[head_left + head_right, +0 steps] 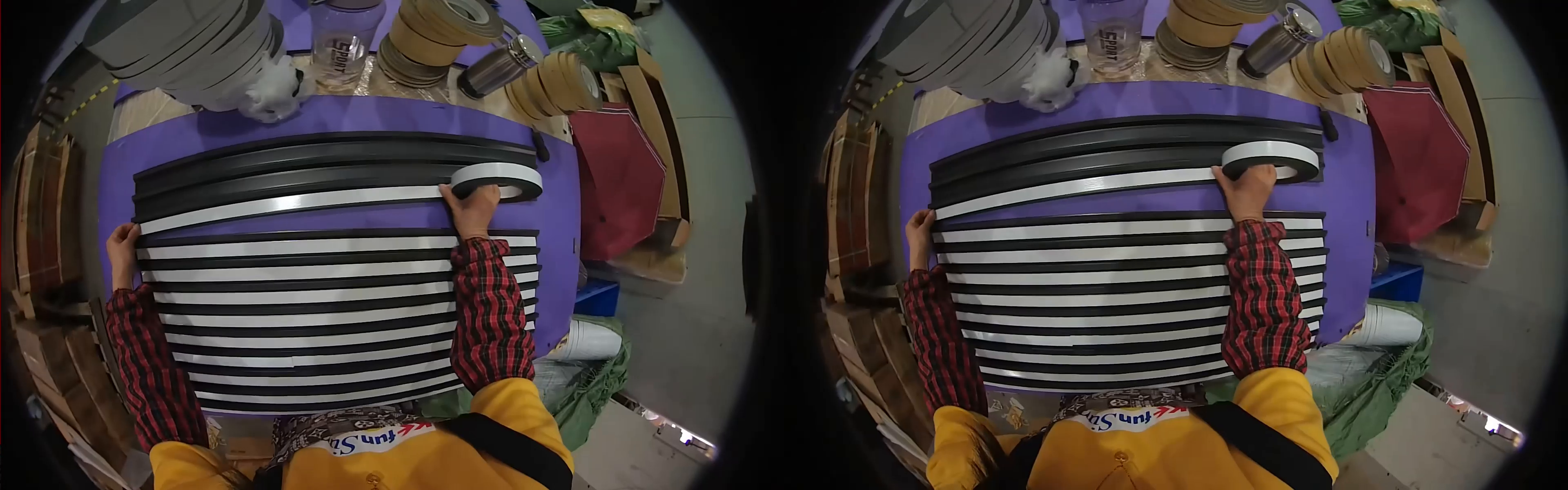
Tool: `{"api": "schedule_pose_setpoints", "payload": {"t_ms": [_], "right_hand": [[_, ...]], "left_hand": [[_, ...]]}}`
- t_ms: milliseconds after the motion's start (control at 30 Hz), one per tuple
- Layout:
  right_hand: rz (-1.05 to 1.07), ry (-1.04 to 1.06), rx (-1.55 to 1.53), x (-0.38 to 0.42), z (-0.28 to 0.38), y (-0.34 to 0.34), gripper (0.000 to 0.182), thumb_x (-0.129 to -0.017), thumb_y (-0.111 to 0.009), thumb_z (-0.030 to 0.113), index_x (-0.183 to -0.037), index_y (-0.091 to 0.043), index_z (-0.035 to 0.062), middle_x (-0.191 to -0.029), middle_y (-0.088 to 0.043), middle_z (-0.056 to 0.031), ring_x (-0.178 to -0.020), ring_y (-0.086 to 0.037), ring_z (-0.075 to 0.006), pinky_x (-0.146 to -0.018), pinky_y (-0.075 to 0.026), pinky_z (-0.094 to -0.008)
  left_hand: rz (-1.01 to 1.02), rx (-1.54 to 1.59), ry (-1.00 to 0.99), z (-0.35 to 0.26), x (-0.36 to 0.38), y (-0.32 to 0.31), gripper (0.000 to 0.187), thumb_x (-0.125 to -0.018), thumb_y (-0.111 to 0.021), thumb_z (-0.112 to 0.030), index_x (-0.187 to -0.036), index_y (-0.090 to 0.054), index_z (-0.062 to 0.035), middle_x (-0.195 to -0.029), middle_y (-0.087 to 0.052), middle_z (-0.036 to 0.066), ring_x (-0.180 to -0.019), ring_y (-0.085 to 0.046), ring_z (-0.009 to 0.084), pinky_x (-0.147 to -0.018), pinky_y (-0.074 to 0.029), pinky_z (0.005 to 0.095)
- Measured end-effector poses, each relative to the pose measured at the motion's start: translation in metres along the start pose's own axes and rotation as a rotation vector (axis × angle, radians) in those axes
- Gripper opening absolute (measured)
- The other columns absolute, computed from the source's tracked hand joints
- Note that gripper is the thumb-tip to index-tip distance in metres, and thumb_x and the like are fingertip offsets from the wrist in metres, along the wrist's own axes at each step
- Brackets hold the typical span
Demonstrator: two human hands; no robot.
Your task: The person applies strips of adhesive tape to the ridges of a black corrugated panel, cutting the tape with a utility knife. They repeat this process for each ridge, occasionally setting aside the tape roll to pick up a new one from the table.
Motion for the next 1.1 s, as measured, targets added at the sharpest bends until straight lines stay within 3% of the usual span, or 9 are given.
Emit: {"api": "schedule_pose_setpoints", "payload": {"t_ms": [200, 300, 400, 500, 600, 700, 800, 933, 1100], "right_hand": [[0.108, 0.013, 0.179, 0.001, -0.002, -0.004, 0.051, -0.061, -0.069, 0.044, -0.067, -0.055, -0.0046, -0.075, -0.053, -0.0186, -0.08, -0.049, -0.0326, -0.083, -0.034, -0.04], [0.051, 0.076, 0.178, 0.001, -0.002, -0.002, 0.054, -0.063, -0.068, 0.045, -0.073, -0.055, -0.0068, -0.081, -0.052, -0.0196, -0.084, -0.048, -0.0329, -0.086, -0.033, -0.0402], [0.134, -0.21, -0.498, 0.001, 0.01, 0.023, 0.061, -0.066, -0.072, 0.028, -0.113, -0.045, -0.0016, -0.105, -0.05, -0.0164, -0.097, -0.048, -0.0304, -0.089, -0.036, -0.0363], [-0.059, -0.536, -1.416, -0.004, 0.009, 0.038, 0.05, -0.074, -0.066, 0.015, -0.117, -0.042, 0.0013, -0.117, -0.048, -0.0132, -0.106, -0.048, -0.023, -0.09, -0.038, -0.0284], [-0.382, -0.711, -1.831, -0.018, -0.033, 0.075, 0.04, -0.076, -0.064, 0.008, -0.11, -0.046, -0.0008, -0.103, -0.056, -0.0121, -0.093, -0.054, -0.0193, -0.083, -0.041, -0.0267], [-0.436, -0.819, -1.4, -0.031, -0.136, 0.102, 0.022, -0.072, -0.063, 0.002, -0.091, -0.052, -0.0015, -0.084, -0.06, -0.0091, -0.074, -0.057, -0.0182, -0.066, -0.044, -0.0287], [-0.211, -0.677, -0.571, -0.02, -0.216, 0.087, 0.035, -0.065, -0.07, 0.015, -0.087, -0.051, -0.0046, -0.082, -0.059, -0.015, -0.074, -0.058, -0.0268, -0.069, -0.044, -0.0346], [-0.006, -0.427, -0.036, -0.009, -0.236, 0.064, 0.047, -0.063, -0.068, 0.028, -0.09, -0.049, -0.0059, -0.079, -0.057, -0.0198, -0.076, -0.054, -0.0355, -0.075, -0.039, -0.0431], [0.044, -0.297, 0.101, -0.007, -0.238, 0.052, 0.049, -0.063, -0.069, 0.031, -0.087, -0.05, -0.0066, -0.077, -0.057, -0.0189, -0.075, -0.055, -0.0354, -0.073, -0.04, -0.0417]], "left_hand": [[-0.242, -0.64, 0.094, -0.074, 0.034, -0.01, 0.022, -0.076, -0.064, -0.02, -0.081, -0.06, 0.0008, -0.072, -0.061, 0.007, -0.067, -0.056, 0.0182, -0.066, -0.043, 0.0277], [-0.389, -0.291, -0.404, -0.125, 0.077, -0.112, 0.022, -0.08, -0.061, -0.024, -0.087, -0.06, -0.0034, -0.081, -0.058, 0.009, -0.074, -0.056, 0.0227, -0.068, -0.044, 0.0331], [0.137, -0.084, -1.014, -0.248, 0.182, -0.269, 0.014, -0.076, -0.056, -0.007, -0.09, -0.055, -0.0043, -0.084, -0.056, 0.011, -0.082, -0.053, 0.0292, -0.075, -0.04, 0.0369], [0.346, -0.092, -1.074, -0.302, 0.232, -0.367, 0.019, -0.075, -0.053, -0.006, -0.094, -0.054, -0.0063, -0.09, -0.053, 0.009, -0.088, -0.051, 0.026, -0.076, -0.039, 0.0366], [0.192, -0.24, -1.118, -0.311, 0.241, -0.386, 0.026, -0.076, -0.052, -0.006, -0.101, -0.053, -0.007, -0.097, -0.05, 0.007, -0.091, -0.049, 0.0239, -0.079, -0.038, 0.0348], [0.265, -0.372, -1.105, -0.316, 0.242, -0.387, 0.031, -0.076, -0.051, -0.007, -0.107, -0.052, -0.0091, -0.101, -0.049, 0.006, -0.094, -0.048, 0.0239, -0.082, -0.036, 0.0345], [0.276, -0.399, -1.12, -0.314, 0.242, -0.389, 0.036, -0.075, -0.051, -0.004, -0.11, -0.052, -0.0117, -0.101, -0.049, 0.006, -0.095, -0.047, 0.0255, -0.083, -0.036, 0.0366], [0.301, -0.437, -1.107, -0.315, 0.243, -0.39, 0.041, -0.071, -0.051, 0.001, -0.11, -0.054, -0.0129, -0.101, -0.049, 0.006, -0.096, -0.047, 0.0258, -0.083, -0.036, 0.0375], [0.312, -0.47, -1.119, -0.316, 0.242, -0.39, 0.044, -0.069, -0.052, 0.002, -0.11, -0.055, -0.013, -0.101, -0.05, 0.006, -0.095, -0.047, 0.0254, -0.082, -0.036, 0.0376]]}}
Point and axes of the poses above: each hand's wrist, its own x-axis away from the middle knuckle, its own y-axis out of the back of the hand, z = x × y, the point moved 2 cm from there along -x, towards the middle knuckle
